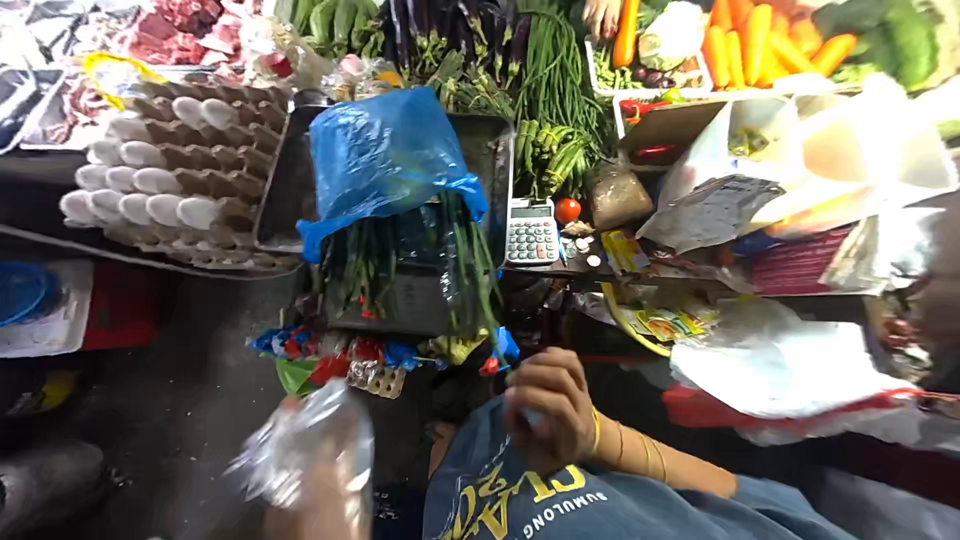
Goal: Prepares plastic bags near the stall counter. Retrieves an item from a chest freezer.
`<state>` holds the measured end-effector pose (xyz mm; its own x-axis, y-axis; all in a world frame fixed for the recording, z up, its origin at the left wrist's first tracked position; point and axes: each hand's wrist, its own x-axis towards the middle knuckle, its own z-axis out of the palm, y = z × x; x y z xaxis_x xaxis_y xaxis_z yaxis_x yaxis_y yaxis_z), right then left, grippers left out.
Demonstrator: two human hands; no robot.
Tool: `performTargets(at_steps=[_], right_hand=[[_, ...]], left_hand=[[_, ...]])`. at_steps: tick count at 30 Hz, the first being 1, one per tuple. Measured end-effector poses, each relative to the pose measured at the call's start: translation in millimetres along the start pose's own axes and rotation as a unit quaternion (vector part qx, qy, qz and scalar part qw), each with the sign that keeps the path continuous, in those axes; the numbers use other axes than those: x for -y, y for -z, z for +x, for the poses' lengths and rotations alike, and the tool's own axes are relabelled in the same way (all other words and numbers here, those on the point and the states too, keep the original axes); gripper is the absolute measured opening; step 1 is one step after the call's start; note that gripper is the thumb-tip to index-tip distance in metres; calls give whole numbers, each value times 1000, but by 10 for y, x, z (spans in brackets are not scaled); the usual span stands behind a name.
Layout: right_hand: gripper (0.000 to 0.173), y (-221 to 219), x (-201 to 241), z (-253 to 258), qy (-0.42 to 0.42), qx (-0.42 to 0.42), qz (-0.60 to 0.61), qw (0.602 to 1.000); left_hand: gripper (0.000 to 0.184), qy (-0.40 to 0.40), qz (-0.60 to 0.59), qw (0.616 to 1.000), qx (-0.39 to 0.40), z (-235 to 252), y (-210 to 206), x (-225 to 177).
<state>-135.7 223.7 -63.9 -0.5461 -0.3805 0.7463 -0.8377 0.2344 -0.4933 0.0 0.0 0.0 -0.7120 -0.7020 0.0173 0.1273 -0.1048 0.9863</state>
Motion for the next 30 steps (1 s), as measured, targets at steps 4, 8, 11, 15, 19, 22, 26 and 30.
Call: performTargets(at_steps=[4,8,11,15,19,22,26,30], right_hand=[[87,-787,661,498,-88,219,305,923],[36,-1798,1143,472,-122,221,421,871],[22,-2456,1493,428,-84,273,393,874],[19,-3103,1911,476,12,456,337,824],[25,-3849,2073,413,-57,430,358,827],[27,-4527,2166,418,-150,387,324,850],[23,-5377,2299,362,-257,359,304,844],[31,-6352,2448,309,-301,347,237,856]], left_hand=[[46,-196,242,944,104,70,195,327],[50,-218,283,934,29,63,1007,265],[38,-182,251,947,-87,37,1799,276],[67,-124,226,958,-123,42,2722,558],[24,5,171,982,-83,-81,3334,1054],[15,69,15,982,-177,-69,3778,1348],[28,85,-374,847,-368,121,4412,1544],[60,147,-311,862,-372,617,4935,1527]])
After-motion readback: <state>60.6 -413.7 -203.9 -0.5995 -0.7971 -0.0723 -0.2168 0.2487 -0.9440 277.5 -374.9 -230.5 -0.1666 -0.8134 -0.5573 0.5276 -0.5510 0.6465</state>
